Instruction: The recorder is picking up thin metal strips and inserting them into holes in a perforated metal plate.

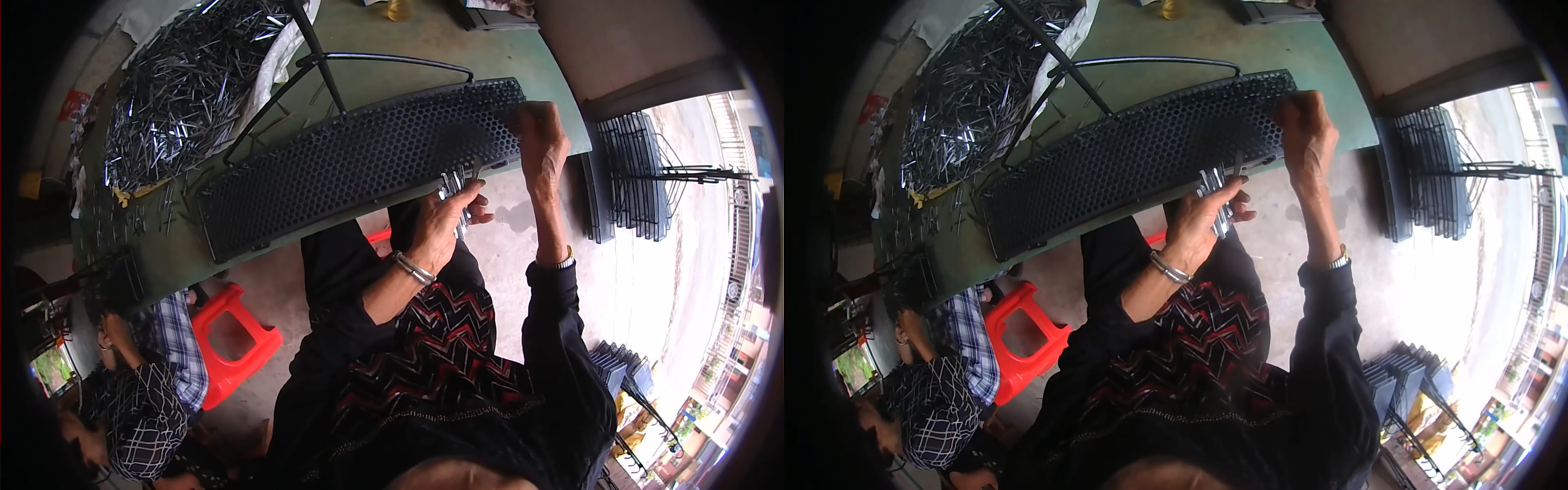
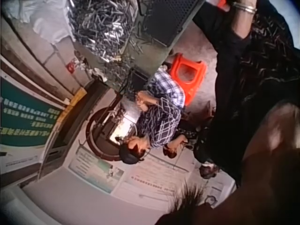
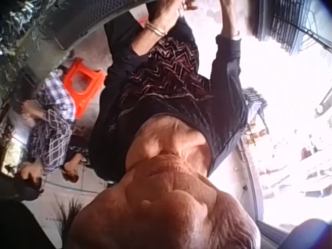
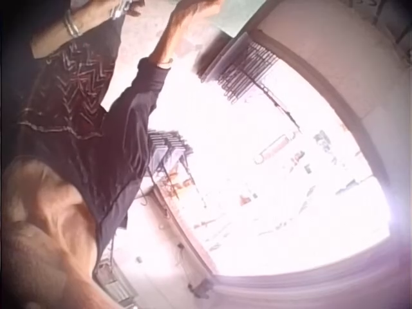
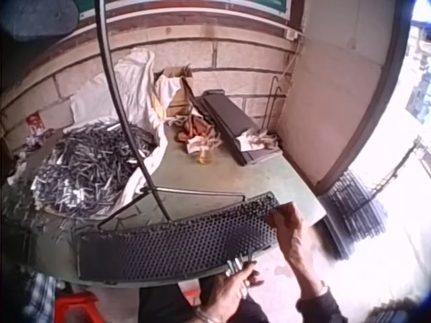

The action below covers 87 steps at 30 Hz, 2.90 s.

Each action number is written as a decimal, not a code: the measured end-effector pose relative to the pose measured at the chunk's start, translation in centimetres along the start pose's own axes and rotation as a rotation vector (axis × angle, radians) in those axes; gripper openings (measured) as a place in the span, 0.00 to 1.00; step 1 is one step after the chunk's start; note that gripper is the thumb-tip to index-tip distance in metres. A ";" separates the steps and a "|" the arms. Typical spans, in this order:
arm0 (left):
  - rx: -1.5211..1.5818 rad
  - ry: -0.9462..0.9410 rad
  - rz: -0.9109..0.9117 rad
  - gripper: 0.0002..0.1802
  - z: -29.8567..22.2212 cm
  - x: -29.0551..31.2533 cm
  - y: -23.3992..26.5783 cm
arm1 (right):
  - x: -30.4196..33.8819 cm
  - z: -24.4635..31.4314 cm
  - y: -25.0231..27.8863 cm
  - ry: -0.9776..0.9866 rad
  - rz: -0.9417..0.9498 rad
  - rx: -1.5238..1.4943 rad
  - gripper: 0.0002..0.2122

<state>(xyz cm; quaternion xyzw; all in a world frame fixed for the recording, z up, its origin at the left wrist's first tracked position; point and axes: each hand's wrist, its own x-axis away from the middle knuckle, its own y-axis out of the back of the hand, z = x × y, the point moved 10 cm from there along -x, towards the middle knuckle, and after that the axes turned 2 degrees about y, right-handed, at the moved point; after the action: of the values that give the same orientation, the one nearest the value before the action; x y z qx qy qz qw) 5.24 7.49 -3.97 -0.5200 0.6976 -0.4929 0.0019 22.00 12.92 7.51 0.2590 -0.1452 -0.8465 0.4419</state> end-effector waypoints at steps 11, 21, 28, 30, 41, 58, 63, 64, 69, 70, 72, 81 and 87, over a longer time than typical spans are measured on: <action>0.026 0.028 0.017 0.10 0.6 0.0 0.9 | -0.3 -0.4 -1.0 0.036 0.019 0.020 0.05; 0.010 0.007 0.016 0.06 0.1 0.2 0.7 | -0.4 0.6 -2.6 0.290 0.031 0.373 0.05; 0.037 0.006 0.025 0.07 -0.1 0.3 0.5 | 0.4 1.2 -2.0 0.279 -0.020 0.526 0.08; 0.049 -0.001 0.033 0.07 -0.2 0.3 0.6 | 0.5 1.3 -2.0 0.259 0.006 0.564 0.08; 0.016 -0.006 0.055 0.08 -0.3 0.2 0.6 | 5.4 0.6 -4.7 -0.131 0.734 -0.063 0.11; -0.051 0.142 0.035 0.15 0.5 0.2 0.7 | 1.9 2.3 0.4 -0.031 0.109 -0.029 0.07; 0.031 0.114 0.072 0.12 0.8 -0.5 0.5 | 0.7 0.5 -0.7 0.038 -0.010 -0.005 0.06; 0.073 0.113 0.073 0.10 0.8 -0.5 0.5 | 0.6 0.0 -1.0 0.039 -0.009 -0.006 0.06; 0.142 0.092 0.089 0.09 1.3 -0.6 1.0 | 0.4 0.4 -1.7 0.151 0.007 0.119 0.07; 0.163 0.090 0.079 0.09 1.1 -0.4 0.9 | 0.3 0.4 -1.6 0.151 0.007 0.119 0.07; 0.152 0.107 0.062 0.10 1.0 0.0 0.6 | 0.3 0.6 -1.6 0.205 0.006 0.192 0.07; 0.048 0.096 0.072 0.12 0.6 0.4 0.9 | 0.6 1.6 -3.0 0.377 0.068 0.530 0.07; 0.035 0.072 0.081 0.12 0.1 0.8 0.9 | 1.8 2.5 -2.3 0.287 0.082 0.315 0.10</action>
<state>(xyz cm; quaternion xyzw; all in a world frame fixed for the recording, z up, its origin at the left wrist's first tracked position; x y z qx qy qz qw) 4.32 6.82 -4.26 -0.4733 0.7089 -0.5229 0.0056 18.18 12.82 7.87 0.4365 -0.2220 -0.7491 0.4462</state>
